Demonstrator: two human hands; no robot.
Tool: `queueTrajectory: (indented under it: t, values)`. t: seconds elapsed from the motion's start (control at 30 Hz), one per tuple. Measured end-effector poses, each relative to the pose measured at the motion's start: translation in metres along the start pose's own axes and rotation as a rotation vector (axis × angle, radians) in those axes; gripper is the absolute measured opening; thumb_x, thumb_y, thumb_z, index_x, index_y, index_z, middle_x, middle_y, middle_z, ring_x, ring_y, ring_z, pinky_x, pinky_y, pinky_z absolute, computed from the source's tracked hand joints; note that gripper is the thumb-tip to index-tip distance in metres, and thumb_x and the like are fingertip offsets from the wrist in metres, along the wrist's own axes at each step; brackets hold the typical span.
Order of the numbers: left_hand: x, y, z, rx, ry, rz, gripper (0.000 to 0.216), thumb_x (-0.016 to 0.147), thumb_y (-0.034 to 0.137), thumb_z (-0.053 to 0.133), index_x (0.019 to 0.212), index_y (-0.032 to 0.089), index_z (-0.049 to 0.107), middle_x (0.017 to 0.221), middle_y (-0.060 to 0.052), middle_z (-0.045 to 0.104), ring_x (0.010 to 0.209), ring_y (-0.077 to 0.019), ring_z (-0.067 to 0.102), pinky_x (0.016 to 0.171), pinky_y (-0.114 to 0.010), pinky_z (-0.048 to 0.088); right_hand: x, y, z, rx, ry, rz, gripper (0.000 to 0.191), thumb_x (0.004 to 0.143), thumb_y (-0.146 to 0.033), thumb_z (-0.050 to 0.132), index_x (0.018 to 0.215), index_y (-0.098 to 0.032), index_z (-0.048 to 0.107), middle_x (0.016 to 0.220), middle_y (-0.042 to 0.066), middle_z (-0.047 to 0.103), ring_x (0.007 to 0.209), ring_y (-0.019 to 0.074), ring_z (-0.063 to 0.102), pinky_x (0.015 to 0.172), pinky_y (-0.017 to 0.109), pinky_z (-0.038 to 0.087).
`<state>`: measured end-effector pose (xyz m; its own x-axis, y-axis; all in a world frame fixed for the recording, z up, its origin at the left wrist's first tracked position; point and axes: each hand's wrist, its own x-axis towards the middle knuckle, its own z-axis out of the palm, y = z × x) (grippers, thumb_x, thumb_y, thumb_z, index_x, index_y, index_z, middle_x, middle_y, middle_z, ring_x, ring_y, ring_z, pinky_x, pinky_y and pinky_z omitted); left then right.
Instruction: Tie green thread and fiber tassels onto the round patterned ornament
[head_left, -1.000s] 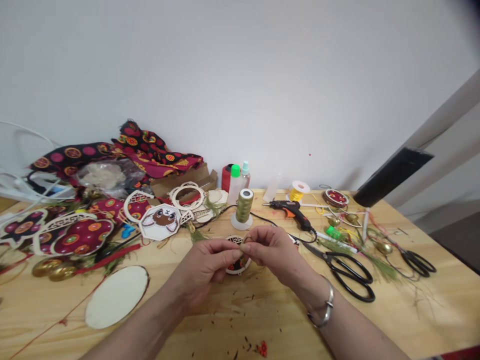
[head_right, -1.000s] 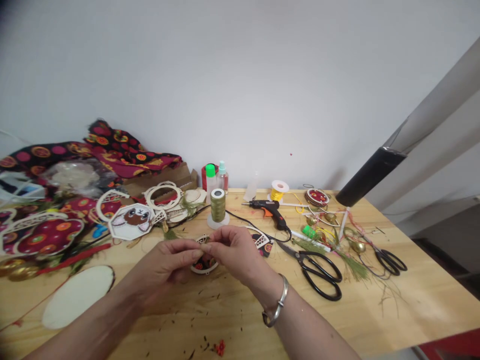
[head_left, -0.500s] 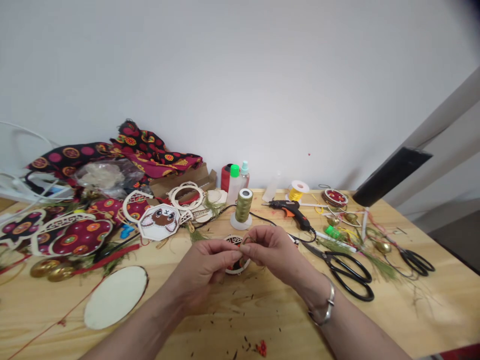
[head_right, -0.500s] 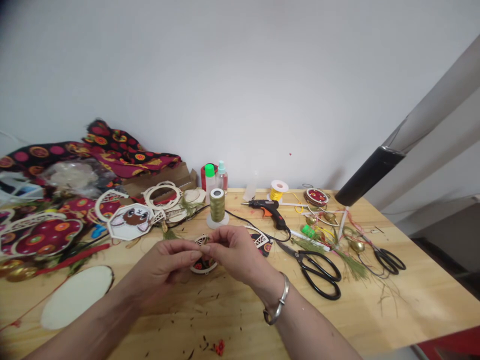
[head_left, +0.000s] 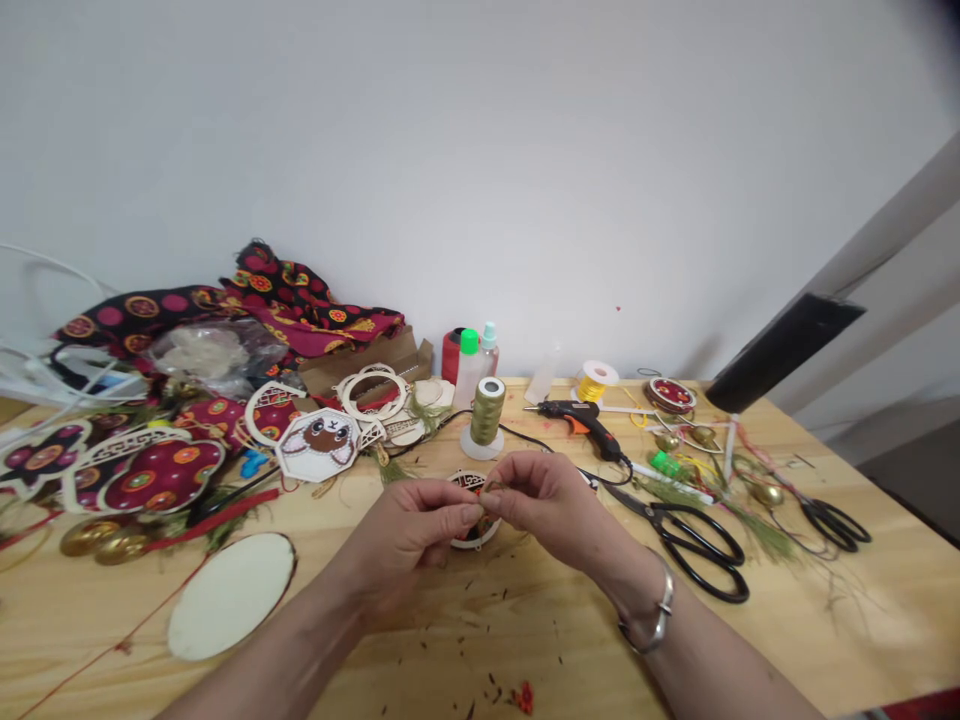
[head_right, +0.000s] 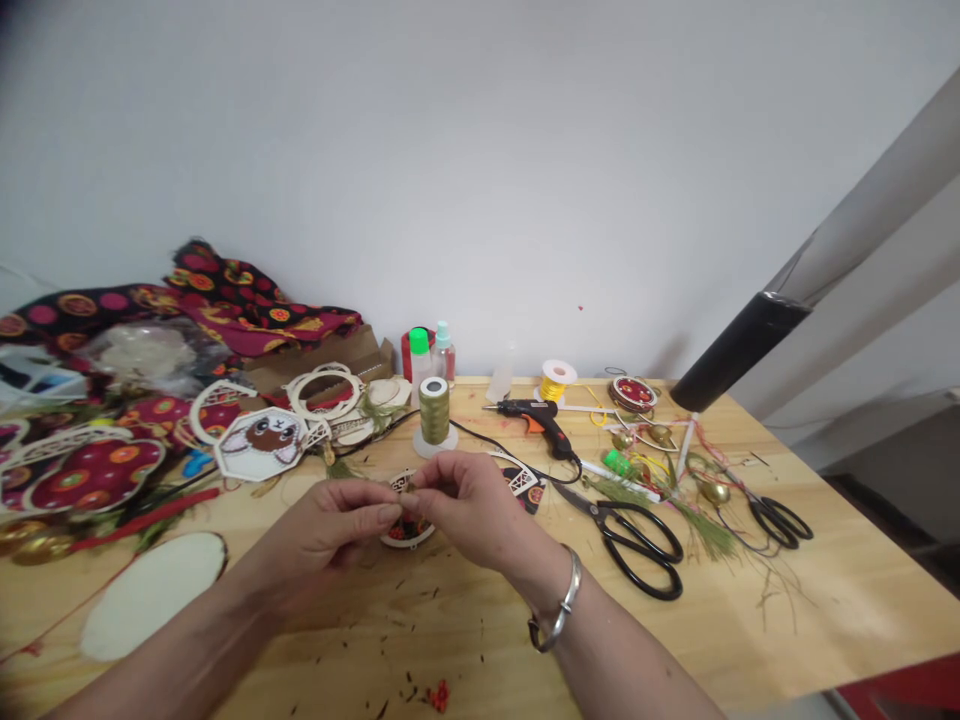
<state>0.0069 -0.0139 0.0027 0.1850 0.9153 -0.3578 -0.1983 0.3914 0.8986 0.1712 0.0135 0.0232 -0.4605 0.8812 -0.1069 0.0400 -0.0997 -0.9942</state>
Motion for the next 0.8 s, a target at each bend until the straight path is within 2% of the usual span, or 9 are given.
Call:
queueTrajectory:
  t: [0.3,0.4,0.5,0.57,0.67,0.8]
  values:
    - [-0.002,0.002,0.004,0.008,0.049,0.009,0.016,0.057,0.028,0.075,0.062,0.014,0.071,0.046,0.002,0.052,0.038,-0.0024,0.025,0.038,-0.019,0.011,0.0,-0.001,0.001,-0.026,-0.01,0.013,0.014,0.07,-0.025,0.064,0.065,-0.013,0.058,0.058,-0.004,0.054,0.05,0.0062,0.045,0.05,0.02,0.035]
    - [-0.001,0.003,0.005,-0.014,0.064,0.016,0.015,0.058,0.027,0.074,0.063,0.014,0.071,0.05,0.001,0.056,0.038,-0.002,0.026,0.037,-0.019,0.012,0.0,-0.001,-0.001,-0.04,-0.04,0.016,0.012,0.074,-0.026,0.06,0.075,-0.014,0.06,0.061,-0.004,0.055,0.05,0.0062,0.044,0.049,0.02,0.035]
    - [0.001,0.003,0.004,-0.044,0.085,0.041,0.015,0.06,0.028,0.073,0.063,0.013,0.071,0.044,0.004,0.048,0.037,-0.002,0.023,0.037,-0.018,0.011,0.001,0.002,-0.005,-0.168,-0.043,-0.007,0.018,0.077,-0.026,0.057,0.09,-0.015,0.064,0.072,0.0,0.062,0.058,0.0091,0.051,0.055,0.022,0.04]
    - [0.002,0.002,0.002,-0.086,0.116,0.051,0.016,0.059,0.028,0.075,0.064,0.013,0.07,0.042,0.006,0.044,0.037,-0.0022,0.023,0.036,-0.017,0.011,0.001,0.004,-0.008,-0.283,-0.054,-0.046,0.019,0.079,-0.026,0.056,0.09,-0.017,0.066,0.077,0.002,0.066,0.067,0.0118,0.055,0.062,0.023,0.041]
    - [0.004,0.001,0.0,-0.147,0.151,0.046,0.017,0.058,0.027,0.076,0.066,0.013,0.069,0.048,0.003,0.052,0.038,-0.0015,0.025,0.036,-0.016,0.012,0.0,0.005,-0.012,-0.426,-0.051,-0.087,0.018,0.081,-0.028,0.054,0.083,-0.018,0.068,0.076,0.001,0.067,0.069,0.0135,0.055,0.062,0.024,0.04]
    - [0.006,0.001,-0.001,-0.182,0.17,0.038,0.018,0.061,0.026,0.074,0.071,0.011,0.067,0.06,-0.003,0.064,0.038,0.0,0.025,0.035,-0.014,0.011,-0.006,0.002,-0.01,-0.628,0.01,-0.151,0.024,0.084,-0.031,0.05,0.07,-0.017,0.065,0.06,-0.001,0.06,0.055,0.0105,0.047,0.052,0.023,0.033]
